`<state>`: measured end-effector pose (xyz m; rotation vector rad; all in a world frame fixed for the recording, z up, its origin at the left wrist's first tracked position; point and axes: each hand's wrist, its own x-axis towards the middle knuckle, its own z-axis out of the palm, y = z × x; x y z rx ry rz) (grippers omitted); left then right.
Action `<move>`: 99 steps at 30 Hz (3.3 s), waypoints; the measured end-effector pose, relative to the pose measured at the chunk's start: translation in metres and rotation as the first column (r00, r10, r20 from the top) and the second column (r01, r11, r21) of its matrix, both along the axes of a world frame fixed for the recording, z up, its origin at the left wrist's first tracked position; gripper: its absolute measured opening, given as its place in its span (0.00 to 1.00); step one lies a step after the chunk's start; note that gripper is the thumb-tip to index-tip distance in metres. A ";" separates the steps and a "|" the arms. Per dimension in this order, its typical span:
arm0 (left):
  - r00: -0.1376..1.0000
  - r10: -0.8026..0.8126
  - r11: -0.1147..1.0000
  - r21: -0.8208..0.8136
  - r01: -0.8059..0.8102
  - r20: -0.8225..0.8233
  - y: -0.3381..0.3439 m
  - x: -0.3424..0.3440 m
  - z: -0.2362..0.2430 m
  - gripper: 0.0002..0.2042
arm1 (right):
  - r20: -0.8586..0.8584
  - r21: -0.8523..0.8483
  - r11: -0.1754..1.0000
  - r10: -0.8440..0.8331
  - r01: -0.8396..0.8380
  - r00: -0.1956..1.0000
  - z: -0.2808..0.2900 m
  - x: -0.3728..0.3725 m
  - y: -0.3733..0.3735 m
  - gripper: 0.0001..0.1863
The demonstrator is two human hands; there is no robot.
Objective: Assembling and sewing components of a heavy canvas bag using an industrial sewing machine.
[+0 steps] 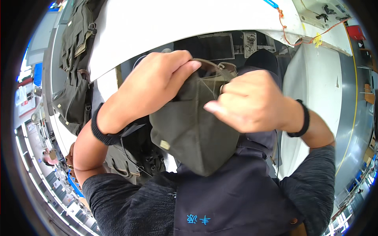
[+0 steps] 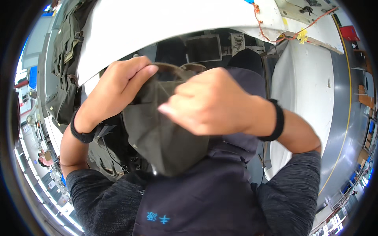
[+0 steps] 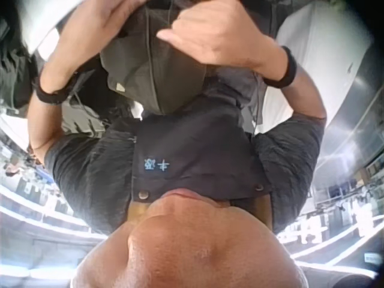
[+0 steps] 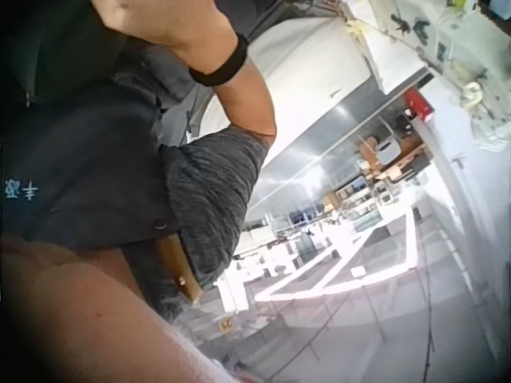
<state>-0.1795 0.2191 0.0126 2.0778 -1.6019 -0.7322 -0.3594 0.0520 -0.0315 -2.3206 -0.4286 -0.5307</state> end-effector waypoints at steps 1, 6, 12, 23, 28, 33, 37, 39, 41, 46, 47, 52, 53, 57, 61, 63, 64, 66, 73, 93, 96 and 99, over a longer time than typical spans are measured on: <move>1.000 -0.004 0.999 0.036 0.004 -0.017 0.004 0.001 0.007 0.14 | 0.040 -0.031 0.998 -0.044 0.045 0.998 0.005 0.000 -0.009 0.20; 0.996 -0.062 0.998 -0.035 0.060 -0.067 0.002 -0.014 0.010 0.12 | 0.160 -0.067 0.991 0.122 -0.113 0.980 0.020 -0.019 -0.012 0.12; 0.965 0.252 0.964 0.109 -0.244 -0.067 0.030 0.007 0.019 0.14 | -0.184 -0.080 0.848 -0.530 0.524 0.828 -0.013 -0.080 -0.098 0.09; 0.801 0.228 0.974 0.136 -0.183 -0.554 0.046 0.017 0.005 0.15 | -0.223 -0.188 0.899 -0.431 0.395 0.874 -0.028 -0.065 -0.059 0.28; 0.804 0.137 0.991 0.081 -0.111 -0.578 0.049 0.018 0.005 0.24 | 0.154 -0.524 0.744 -0.396 0.415 0.905 0.009 -0.027 -0.050 0.24; 0.777 0.206 0.978 0.122 -0.166 -0.595 0.046 0.014 -0.001 0.20 | 0.205 -0.150 0.932 -0.297 0.330 0.933 0.009 0.000 -0.012 0.14; 0.744 0.228 0.973 0.120 -0.197 -0.629 0.038 0.009 -0.003 0.16 | 0.150 -0.032 0.978 -0.197 0.204 0.969 -0.002 0.010 0.010 0.13; 0.738 0.253 0.967 0.154 -0.201 -0.625 0.033 0.009 -0.004 0.13 | 0.069 -0.046 0.992 -0.116 0.120 0.991 -0.005 0.014 0.016 0.13; 0.732 0.272 0.961 0.213 -0.175 -0.625 0.030 0.012 -0.002 0.14 | 0.082 -0.086 0.987 -0.131 0.138 0.988 -0.006 0.016 0.019 0.14; 0.692 0.303 0.949 0.273 -0.157 -0.655 0.025 0.014 -0.003 0.15 | 0.053 -0.158 0.977 -0.134 0.141 0.990 -0.004 0.020 0.026 0.15; 0.715 0.262 0.962 0.235 -0.139 -0.648 0.025 0.014 -0.006 0.15 | 0.047 -0.207 0.966 -0.148 0.154 0.988 -0.003 0.020 0.026 0.14; 0.856 0.102 0.995 0.044 -0.092 -0.506 0.024 0.012 -0.020 0.18 | 0.018 -0.342 0.924 -0.175 0.171 0.984 -0.001 0.023 0.033 0.13; 0.898 0.135 0.991 0.071 -0.116 -0.418 0.023 0.011 -0.022 0.18 | 0.006 -0.380 0.909 -0.184 0.173 0.983 -0.001 0.025 0.035 0.13; 0.890 0.146 0.989 0.099 -0.114 -0.432 0.022 0.009 -0.021 0.16 | 0.024 -0.354 0.922 -0.157 0.155 0.987 -0.001 0.034 0.033 0.12; 0.743 0.202 0.977 0.181 -0.111 -0.638 0.031 0.015 -0.010 0.15 | 0.181 -0.215 0.932 -0.256 0.292 0.950 0.007 0.038 0.009 0.12; 0.718 0.231 0.971 0.204 -0.126 -0.657 0.033 0.016 -0.012 0.15 | 0.107 -0.176 0.914 -0.352 0.367 0.930 0.011 0.033 -0.001 0.10; 0.699 0.207 0.978 0.161 -0.131 -0.685 0.034 0.018 -0.014 0.14 | 0.081 -0.176 0.910 -0.366 0.375 0.927 0.012 0.030 -0.004 0.10; 0.678 0.240 0.968 0.219 -0.119 -0.695 0.036 0.020 -0.017 0.16 | 0.026 -0.089 0.948 -0.303 0.304 0.953 0.009 0.026 -0.004 0.09; 0.598 0.190 0.981 0.171 -0.090 -0.779 0.033 0.021 -0.025 0.20 | 0.051 -0.073 0.996 -0.051 0.055 0.997 -0.015 0.029 0.021 0.13; 0.993 -0.020 0.826 -0.562 -0.049 -0.117 0.063 0.000 -0.014 0.12 | 0.038 0.351 0.936 -0.044 0.027 0.998 -0.014 0.019 0.035 0.18; 0.998 0.045 0.820 -0.572 -0.013 0.042 0.069 -0.020 -0.021 0.14 | 0.113 0.339 0.941 -0.043 0.002 0.993 -0.020 0.019 0.037 0.18; 0.978 0.045 0.819 -0.569 0.081 0.205 0.077 -0.041 -0.034 0.13 | 0.010 0.369 0.928 0.050 -0.050 0.999 -0.021 0.007 0.032 0.19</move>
